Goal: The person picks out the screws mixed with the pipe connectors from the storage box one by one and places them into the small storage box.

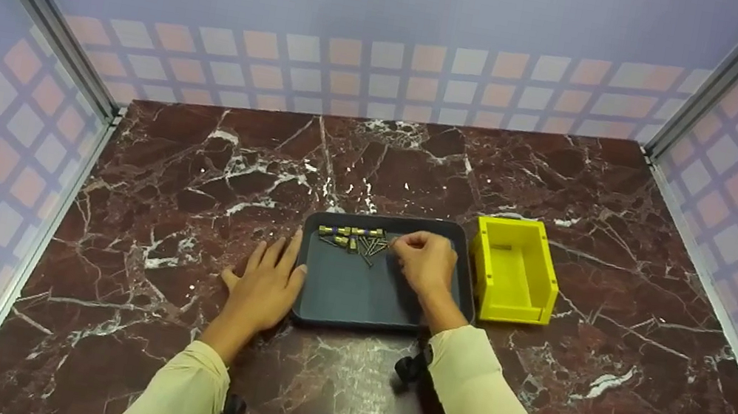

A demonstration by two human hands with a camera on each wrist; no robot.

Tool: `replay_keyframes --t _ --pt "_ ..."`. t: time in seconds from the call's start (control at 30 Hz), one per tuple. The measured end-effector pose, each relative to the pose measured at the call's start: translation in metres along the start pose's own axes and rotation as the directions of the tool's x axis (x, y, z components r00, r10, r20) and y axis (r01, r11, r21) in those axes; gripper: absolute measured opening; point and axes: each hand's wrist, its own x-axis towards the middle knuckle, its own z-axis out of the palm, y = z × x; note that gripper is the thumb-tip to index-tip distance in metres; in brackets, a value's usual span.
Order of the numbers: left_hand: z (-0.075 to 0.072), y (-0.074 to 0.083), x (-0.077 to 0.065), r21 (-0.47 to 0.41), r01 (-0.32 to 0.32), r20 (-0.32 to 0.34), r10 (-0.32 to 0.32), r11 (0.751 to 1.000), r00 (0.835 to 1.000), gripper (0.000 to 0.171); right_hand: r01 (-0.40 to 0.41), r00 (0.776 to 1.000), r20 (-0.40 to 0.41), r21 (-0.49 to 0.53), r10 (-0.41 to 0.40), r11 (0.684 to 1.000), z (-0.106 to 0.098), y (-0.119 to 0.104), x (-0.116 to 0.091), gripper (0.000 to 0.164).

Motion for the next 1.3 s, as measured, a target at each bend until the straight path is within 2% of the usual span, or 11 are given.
replay_keyframes --t 0.37,0.63,0.8,1.07,1.3 --pt "0.0 0.0 0.0 -0.008 0.001 -0.01 -0.001 1.0 1.0 0.062 0.018 1.0 -0.005 0.058 -0.018 0.998 -0.01 -0.001 -0.002 0.011" --pt "0.001 0.0 0.0 0.0 -0.003 -0.012 0.003 1.0 1.0 0.062 0.105 0.994 -0.006 -0.063 -0.106 0.992 -0.021 -0.004 -0.005 0.015" --pt "0.002 0.0 0.001 -0.001 0.003 -0.007 -0.003 1.0 1.0 0.062 0.133 0.991 0.004 -0.086 -0.133 0.987 -0.03 -0.009 -0.008 0.018" --pt "0.0 -0.002 0.0 0.001 -0.002 0.019 0.002 1.0 1.0 0.062 0.137 0.99 -0.02 -0.028 -0.138 0.99 -0.045 -0.011 -0.011 0.017" --pt "0.001 -0.001 0.001 0.0 0.0 0.008 0.0 1.0 1.0 0.062 0.151 0.987 -0.068 0.037 -0.148 0.988 -0.059 -0.01 -0.011 0.014"
